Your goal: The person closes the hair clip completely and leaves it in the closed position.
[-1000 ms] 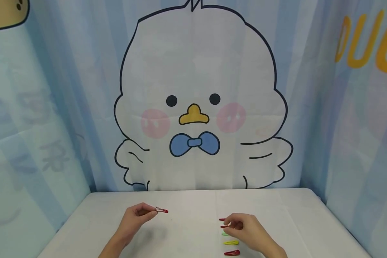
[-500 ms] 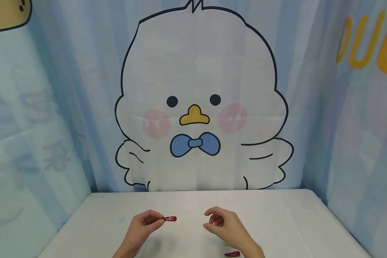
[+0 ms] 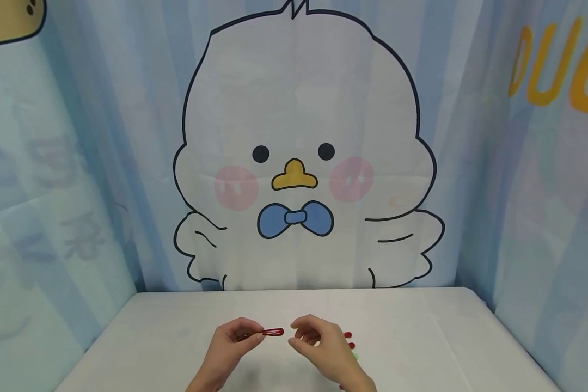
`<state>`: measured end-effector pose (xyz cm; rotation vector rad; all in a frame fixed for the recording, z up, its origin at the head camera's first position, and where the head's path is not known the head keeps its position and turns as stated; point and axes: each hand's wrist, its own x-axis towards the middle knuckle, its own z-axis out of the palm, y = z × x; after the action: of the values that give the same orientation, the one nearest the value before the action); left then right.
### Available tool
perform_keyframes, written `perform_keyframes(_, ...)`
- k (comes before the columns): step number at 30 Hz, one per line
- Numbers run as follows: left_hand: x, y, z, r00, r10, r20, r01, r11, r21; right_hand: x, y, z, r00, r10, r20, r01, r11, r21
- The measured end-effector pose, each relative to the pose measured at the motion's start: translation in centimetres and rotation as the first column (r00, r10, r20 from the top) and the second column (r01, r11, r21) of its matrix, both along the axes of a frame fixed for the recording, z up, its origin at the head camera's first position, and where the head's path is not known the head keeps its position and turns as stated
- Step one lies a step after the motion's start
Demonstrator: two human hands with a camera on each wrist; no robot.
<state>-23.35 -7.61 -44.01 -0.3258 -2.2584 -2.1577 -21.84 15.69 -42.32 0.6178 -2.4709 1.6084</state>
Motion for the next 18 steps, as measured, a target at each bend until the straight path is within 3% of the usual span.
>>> perform_keyframes(4, 0.3, 0.7, -0.1, 1.000, -0.017, 0.010, 0.017, 1.000, -0.001, 0.1, -0.9, -0.5, 1.000, -0.009, 0.015, 0.009, 1.000, -0.019)
perform_keyframes(11, 0.6, 0.9, -0.2, 0.999, -0.038, 0.013, 0.038, 0.999, 0.007, 0.3, -1.7, -1.0, 0.998, -0.051, -0.039, 0.049, 0.997, -0.054)
perform_keyframes(18, 0.7, 1.0, -0.2, 0.997, -0.073, 0.027, 0.073, 0.997, 0.011, 0.5, -2.3, -0.8, 0.997, -0.080, -0.015, 0.078, 0.991, -0.105)
